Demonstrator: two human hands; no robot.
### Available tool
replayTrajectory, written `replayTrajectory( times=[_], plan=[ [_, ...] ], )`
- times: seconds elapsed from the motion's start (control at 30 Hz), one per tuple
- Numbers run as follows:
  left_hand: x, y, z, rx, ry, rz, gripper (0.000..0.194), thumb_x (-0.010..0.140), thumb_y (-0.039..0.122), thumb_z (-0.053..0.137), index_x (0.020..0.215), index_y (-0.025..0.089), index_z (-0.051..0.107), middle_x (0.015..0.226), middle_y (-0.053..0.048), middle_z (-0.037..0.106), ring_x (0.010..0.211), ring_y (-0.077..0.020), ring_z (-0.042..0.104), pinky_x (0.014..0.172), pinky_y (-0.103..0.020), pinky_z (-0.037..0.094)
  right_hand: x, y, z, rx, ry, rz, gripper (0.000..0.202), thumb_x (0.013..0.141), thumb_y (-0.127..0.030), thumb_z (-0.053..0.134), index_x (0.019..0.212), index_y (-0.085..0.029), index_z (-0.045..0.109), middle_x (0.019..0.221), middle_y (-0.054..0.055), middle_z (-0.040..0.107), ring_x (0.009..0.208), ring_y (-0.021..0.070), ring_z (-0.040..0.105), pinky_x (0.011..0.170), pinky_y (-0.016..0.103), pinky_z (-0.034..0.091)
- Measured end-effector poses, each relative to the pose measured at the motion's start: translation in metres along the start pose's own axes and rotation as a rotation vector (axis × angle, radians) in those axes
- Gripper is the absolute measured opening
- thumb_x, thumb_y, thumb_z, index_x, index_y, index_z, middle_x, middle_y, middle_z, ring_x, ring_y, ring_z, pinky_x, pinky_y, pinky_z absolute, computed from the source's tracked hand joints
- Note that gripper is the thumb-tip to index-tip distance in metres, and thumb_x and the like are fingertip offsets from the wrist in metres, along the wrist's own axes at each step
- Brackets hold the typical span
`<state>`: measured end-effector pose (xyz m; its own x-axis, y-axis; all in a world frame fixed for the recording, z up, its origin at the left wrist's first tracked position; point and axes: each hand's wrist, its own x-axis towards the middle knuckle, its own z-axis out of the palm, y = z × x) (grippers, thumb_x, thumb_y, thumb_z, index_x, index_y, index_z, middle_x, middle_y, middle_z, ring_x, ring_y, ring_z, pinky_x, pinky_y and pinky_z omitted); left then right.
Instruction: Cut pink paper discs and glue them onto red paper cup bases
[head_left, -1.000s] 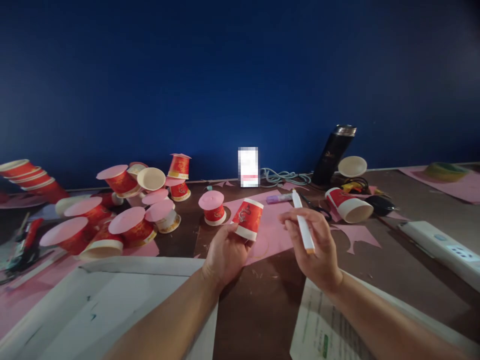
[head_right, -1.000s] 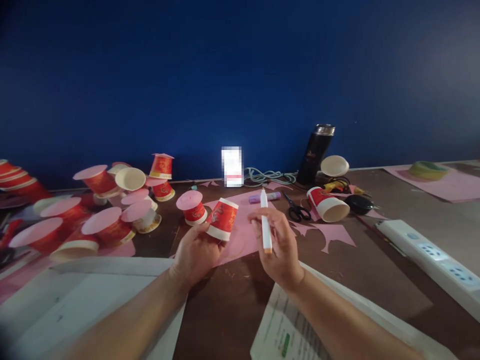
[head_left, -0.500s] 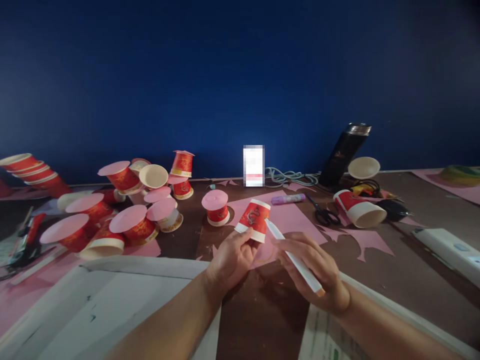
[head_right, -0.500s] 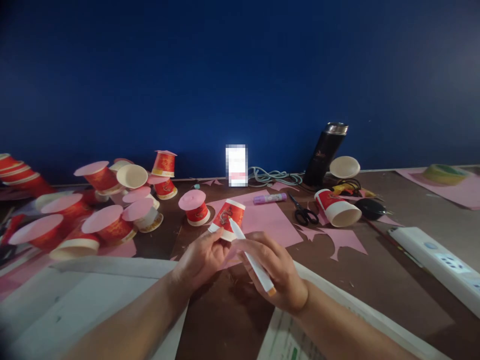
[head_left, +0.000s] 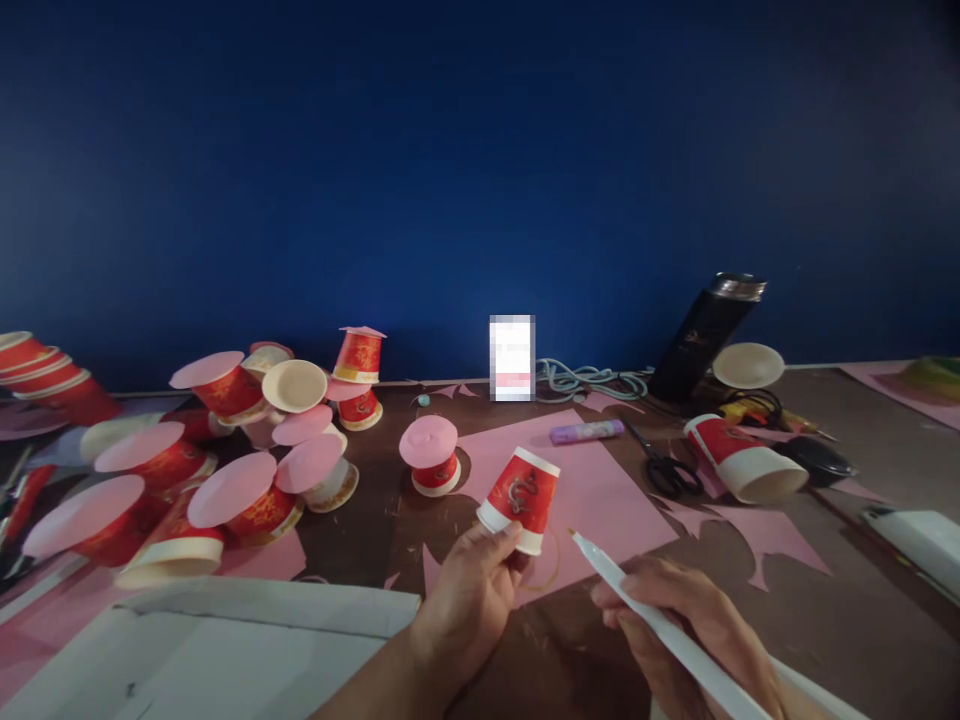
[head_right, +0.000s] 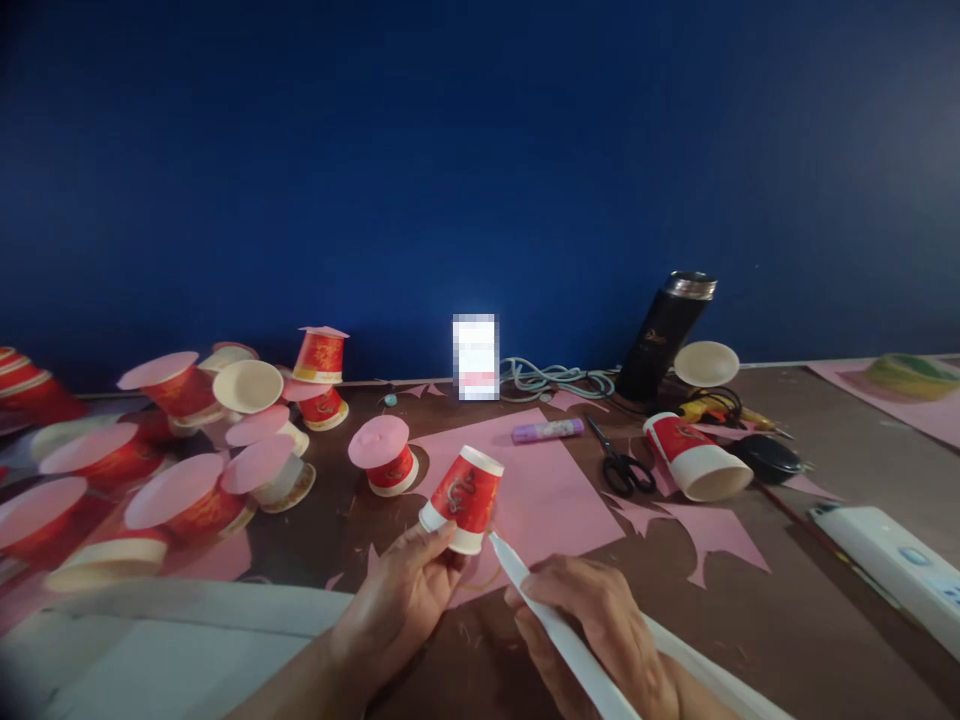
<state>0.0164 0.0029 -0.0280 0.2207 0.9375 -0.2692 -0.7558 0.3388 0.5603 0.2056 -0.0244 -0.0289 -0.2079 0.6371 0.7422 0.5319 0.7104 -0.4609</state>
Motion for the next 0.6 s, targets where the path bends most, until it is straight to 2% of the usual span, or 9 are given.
replayTrajectory(
  times=[0.1,0.23,0.33,0.5,0.6],
  plan=[
    [0.000,0.002,0.000,0.002,0.062,-0.017,0.015,0.070,0.021,0.075,0.077,0.013,0.065,0.079,-0.003,0.059,0.066,-0.0087,0.050,0.060,-0.021,0.041,0.008,0.002,-0.006,-0.031,-0.049,-0.078,0.029,0.082,-0.017,0.055,0.110,-0.026,0.057,0.075,0.005,0.068,0.065,0.0206,0.067,0.061,0.033,0.056],
    [0.000,0.004,0.002,0.003,0.077,-0.044,0.022,0.066,0.022,0.080,0.074,0.012,0.062,0.071,0.000,0.055,0.058,-0.0055,0.044,0.055,-0.019,0.037,0.023,0.003,-0.009,-0.021,-0.092,-0.241,0.040,0.082,-0.017,0.056,0.121,-0.024,0.058,0.078,0.006,0.064,0.061,0.0172,0.064,0.055,0.028,0.052],
    [0.001,0.002,0.000,0.053,0.071,-0.025,0.020,0.068,0.023,0.077,0.072,0.011,0.062,0.068,-0.001,0.055,0.058,-0.0061,0.046,0.057,-0.019,0.040,0.028,0.000,-0.006,0.053,-0.125,-0.208,0.046,0.082,-0.015,0.057,0.127,-0.025,0.056,0.078,0.005,0.061,0.065,0.0165,0.063,0.056,0.026,0.052],
    [0.003,0.005,-0.002,0.091,0.058,0.078,0.013,0.073,0.023,0.069,0.075,0.011,0.064,0.070,-0.003,0.059,0.065,-0.0116,0.053,0.065,-0.025,0.045,0.024,-0.005,0.004,0.109,-0.055,-0.146,0.048,0.078,-0.003,0.058,0.121,-0.025,0.056,0.088,0.006,0.064,0.077,0.0176,0.064,0.066,0.028,0.054],
    [0.003,0.012,0.004,0.117,0.138,0.137,0.010,0.072,0.020,0.068,0.072,0.011,0.063,0.067,-0.003,0.059,0.062,-0.0112,0.053,0.061,-0.024,0.044,0.022,-0.005,0.009,0.156,-0.052,-0.145,0.047,0.078,-0.002,0.058,0.119,-0.024,0.055,0.090,0.006,0.065,0.081,0.0183,0.063,0.071,0.030,0.055]
  ],
)
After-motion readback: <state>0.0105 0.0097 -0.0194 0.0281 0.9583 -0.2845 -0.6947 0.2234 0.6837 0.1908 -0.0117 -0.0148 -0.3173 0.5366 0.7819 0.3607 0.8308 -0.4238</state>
